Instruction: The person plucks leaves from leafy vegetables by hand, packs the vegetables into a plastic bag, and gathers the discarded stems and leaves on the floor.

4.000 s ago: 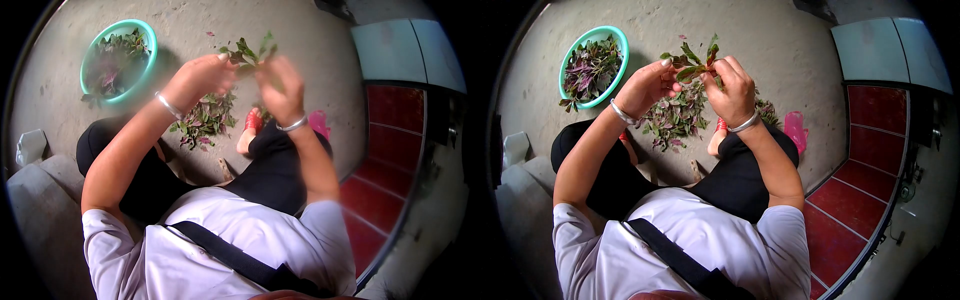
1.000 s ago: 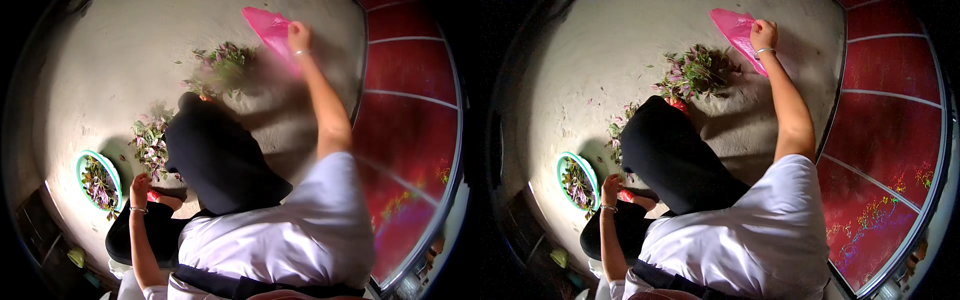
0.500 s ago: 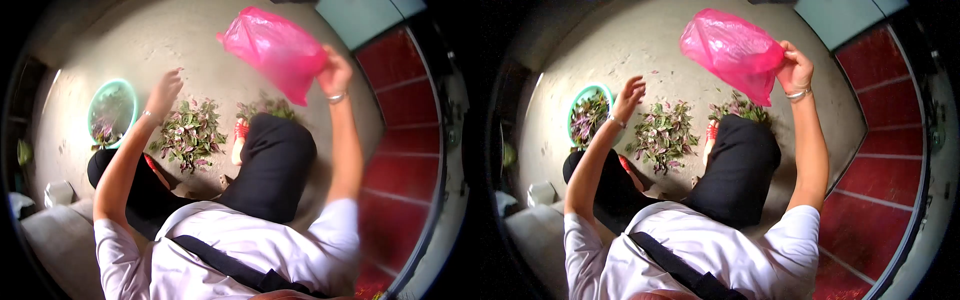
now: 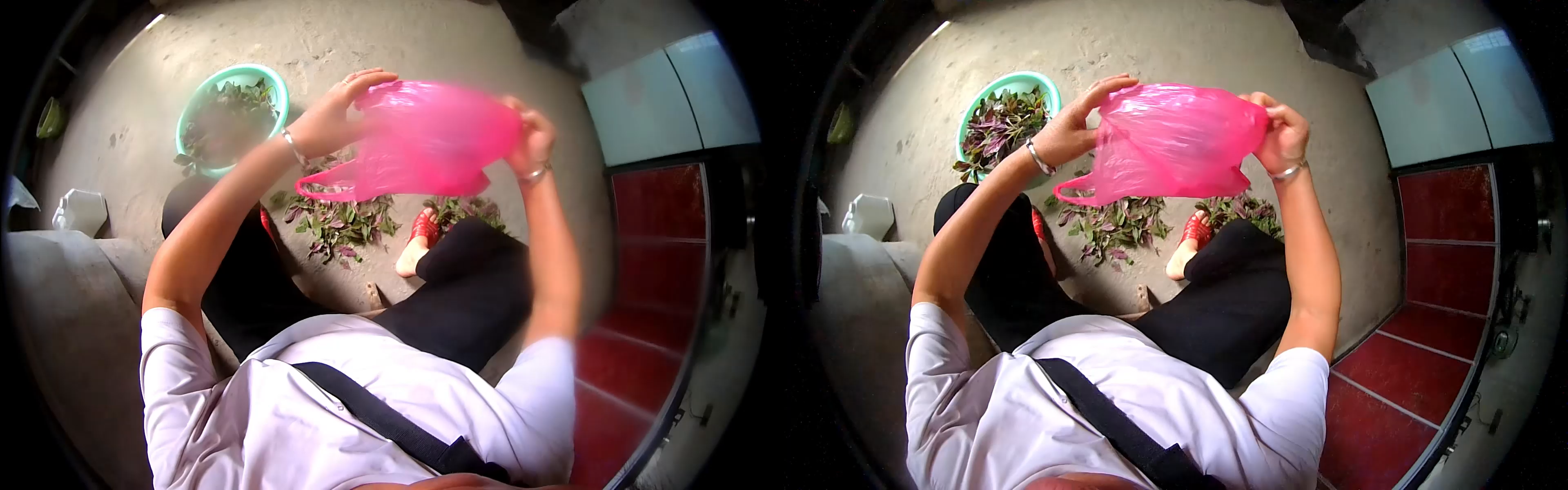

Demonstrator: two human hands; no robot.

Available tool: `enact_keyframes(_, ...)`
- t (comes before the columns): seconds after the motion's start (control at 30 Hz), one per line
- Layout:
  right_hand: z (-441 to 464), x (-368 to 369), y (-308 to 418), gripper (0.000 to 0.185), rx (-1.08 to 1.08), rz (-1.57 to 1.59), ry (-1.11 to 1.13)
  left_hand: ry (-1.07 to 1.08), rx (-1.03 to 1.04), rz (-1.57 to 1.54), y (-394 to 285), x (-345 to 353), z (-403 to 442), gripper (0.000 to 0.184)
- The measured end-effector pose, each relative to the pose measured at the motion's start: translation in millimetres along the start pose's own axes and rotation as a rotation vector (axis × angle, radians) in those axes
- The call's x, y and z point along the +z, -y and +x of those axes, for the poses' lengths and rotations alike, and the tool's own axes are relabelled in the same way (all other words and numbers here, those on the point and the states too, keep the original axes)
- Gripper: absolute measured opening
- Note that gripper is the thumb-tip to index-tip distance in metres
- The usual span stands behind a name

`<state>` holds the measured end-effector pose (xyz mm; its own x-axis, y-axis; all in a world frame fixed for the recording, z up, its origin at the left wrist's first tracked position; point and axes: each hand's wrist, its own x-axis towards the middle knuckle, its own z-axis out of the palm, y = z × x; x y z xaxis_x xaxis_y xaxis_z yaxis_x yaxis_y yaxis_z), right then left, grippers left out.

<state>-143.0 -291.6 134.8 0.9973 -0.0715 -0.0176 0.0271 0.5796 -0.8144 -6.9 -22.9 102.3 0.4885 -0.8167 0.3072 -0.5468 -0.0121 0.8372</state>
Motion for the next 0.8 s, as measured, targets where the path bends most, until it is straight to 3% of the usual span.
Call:
enact_keyframes(0.03,3,-2,-4,0.015,0.022,0.011,-0.049,0.037,-0.008,0.002,-2,3,1,0.054)
enact_keyframes(0.07,10,-21,-9,0.018,0.045,0.031,0.075,-0.057,0.042,-0.057,11,9,4,0.035)
enact_keyframes(0.1,13,-18,-13,0.017,0.048,-0.084,-0.058,-0.089,0.034,-0.238,14,11,3,0.031)
enact_keyframes(0.17,21,-10,-24,0.017,0.063,-0.311,-0.317,-0.22,-0.091,-0.053,7,11,4,0.028)
enact_keyframes(0.2,21,-25,-32,0.017,-0.039,-0.612,-0.406,-0.251,-0.062,0.027,8,11,8,0.028)
enact_keyframes(0.27,22,-56,-55,0.017,-0.242,-1.224,-0.554,-0.229,-0.239,0.268,2,12,21,0.028)
enact_keyframes(0.3,17,-32,-53,0.017,-0.347,-1.28,-0.503,-0.221,-0.328,0.392,2,13,28,0.028)
enact_keyframes(0.33,8,-5,-53,0.017,-0.454,-1.333,-0.446,-0.225,-0.235,0.583,12,15,33,0.028)
enact_keyframes(0.37,0,24,-55,0.017,-0.56,-1.382,-0.39,-0.163,-0.281,0.658,12,17,37,0.028)
enact_keyframes(0.43,-6,53,-69,0.016,-0.749,-1.44,-0.062,-0.026,-0.362,0.81,5,26,50,0.027)
enact_keyframes(0.5,-13,74,-87,0.014,-0.785,-1.425,0.22,0.073,-0.411,0.835,10,33,64,0.027)
enact_keyframes(0.57,-14,75,-107,0.016,-0.695,-1.548,0.411,0.119,-0.423,0.873,11,41,72,0.026)
enact_keyframes(0.6,-13,67,-118,0.026,-0.686,-1.718,0.405,0.176,-0.469,0.87,-3,41,75,0.026)
enact_keyframes(0.7,-4,40,-118,0.035,-0.002,-2.066,0.31,0.348,-0.331,0.917,6,35,76,0.03)
enact_keyframes(0.77,4,2,-108,0.044,0.076,-2.243,0.344,0.449,-0.133,0.945,11,31,70,0.052)
enact_keyframes(0.8,8,-6,-96,0.05,0.195,-2.287,0.306,0.497,-0.143,0.885,10,29,70,0.046)
